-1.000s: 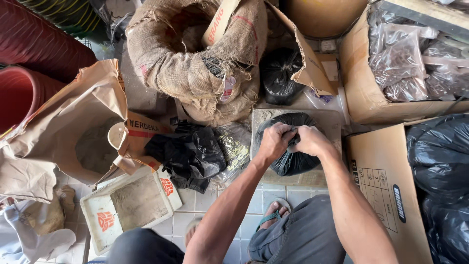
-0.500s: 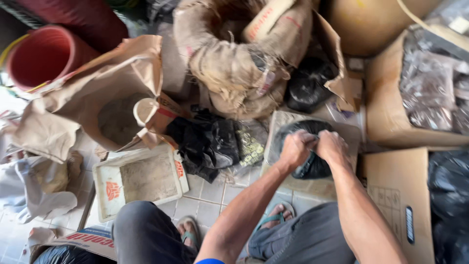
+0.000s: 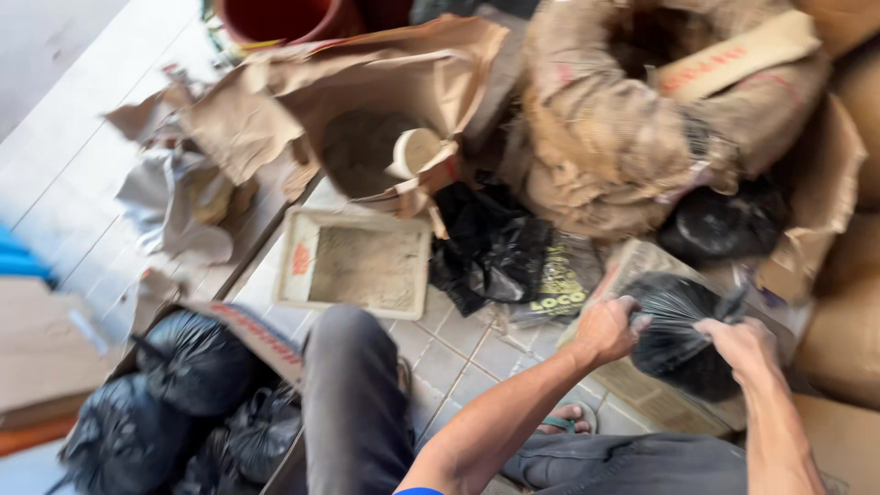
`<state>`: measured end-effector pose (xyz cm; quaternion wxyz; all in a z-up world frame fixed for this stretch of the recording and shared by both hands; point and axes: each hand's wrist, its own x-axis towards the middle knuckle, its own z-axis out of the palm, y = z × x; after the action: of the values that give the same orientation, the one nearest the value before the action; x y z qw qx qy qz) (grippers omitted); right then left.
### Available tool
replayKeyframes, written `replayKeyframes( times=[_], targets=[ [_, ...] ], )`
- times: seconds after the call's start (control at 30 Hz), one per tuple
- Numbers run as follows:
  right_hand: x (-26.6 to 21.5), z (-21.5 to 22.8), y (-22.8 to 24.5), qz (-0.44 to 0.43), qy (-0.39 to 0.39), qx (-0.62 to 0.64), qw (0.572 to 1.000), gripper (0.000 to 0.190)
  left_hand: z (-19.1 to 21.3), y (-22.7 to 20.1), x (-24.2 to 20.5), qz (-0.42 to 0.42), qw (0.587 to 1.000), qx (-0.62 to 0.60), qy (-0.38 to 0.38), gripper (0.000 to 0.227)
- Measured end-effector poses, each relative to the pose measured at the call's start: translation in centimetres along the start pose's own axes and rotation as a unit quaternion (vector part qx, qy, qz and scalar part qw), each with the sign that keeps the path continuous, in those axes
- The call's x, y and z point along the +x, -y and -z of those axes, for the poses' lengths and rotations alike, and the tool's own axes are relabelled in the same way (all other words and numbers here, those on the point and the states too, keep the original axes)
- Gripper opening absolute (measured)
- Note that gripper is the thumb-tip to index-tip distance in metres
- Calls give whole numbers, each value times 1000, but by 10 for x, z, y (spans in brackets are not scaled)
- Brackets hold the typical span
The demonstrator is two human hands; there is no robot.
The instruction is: The person scoops gray powder from a large paper bag using a white plastic container and pours it into smaller black plastic bags. The person then ties the black bags shut.
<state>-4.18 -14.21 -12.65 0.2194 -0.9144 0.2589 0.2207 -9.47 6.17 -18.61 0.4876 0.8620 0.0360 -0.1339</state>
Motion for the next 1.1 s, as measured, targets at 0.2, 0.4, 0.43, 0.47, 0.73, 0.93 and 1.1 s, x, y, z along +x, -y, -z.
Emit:
replayKeyframes(
  times=[0.2,0.4,0.43,0.47,0.73,0.93,1.1],
  targets=[
    [-9,-28,9,142,-84,43,985,35,63,53,-40,236,962,-131,-38,38],
    [-181,-29,152,180,-33,350,919,57,218,-19,-125,344,855,-381,-74,87],
    [-196,-30,167,187,-28,346,919,57,241,-29,-140,344,852,-386,-82,87],
    [-212,-32,183,229,-6,366,902,53,265,-40,-157,322,839,-418,-134,90],
    [-425,-45,313,368,152,349,848,24,361,27,-257,138,760,-407,-487,90],
    [-525,-119,356,491,284,176,805,12,408,77,-368,60,577,-457,-674,61],
    [-539,-272,345,537,473,188,673,13,434,95,-452,138,297,-621,-712,77]
  ],
)
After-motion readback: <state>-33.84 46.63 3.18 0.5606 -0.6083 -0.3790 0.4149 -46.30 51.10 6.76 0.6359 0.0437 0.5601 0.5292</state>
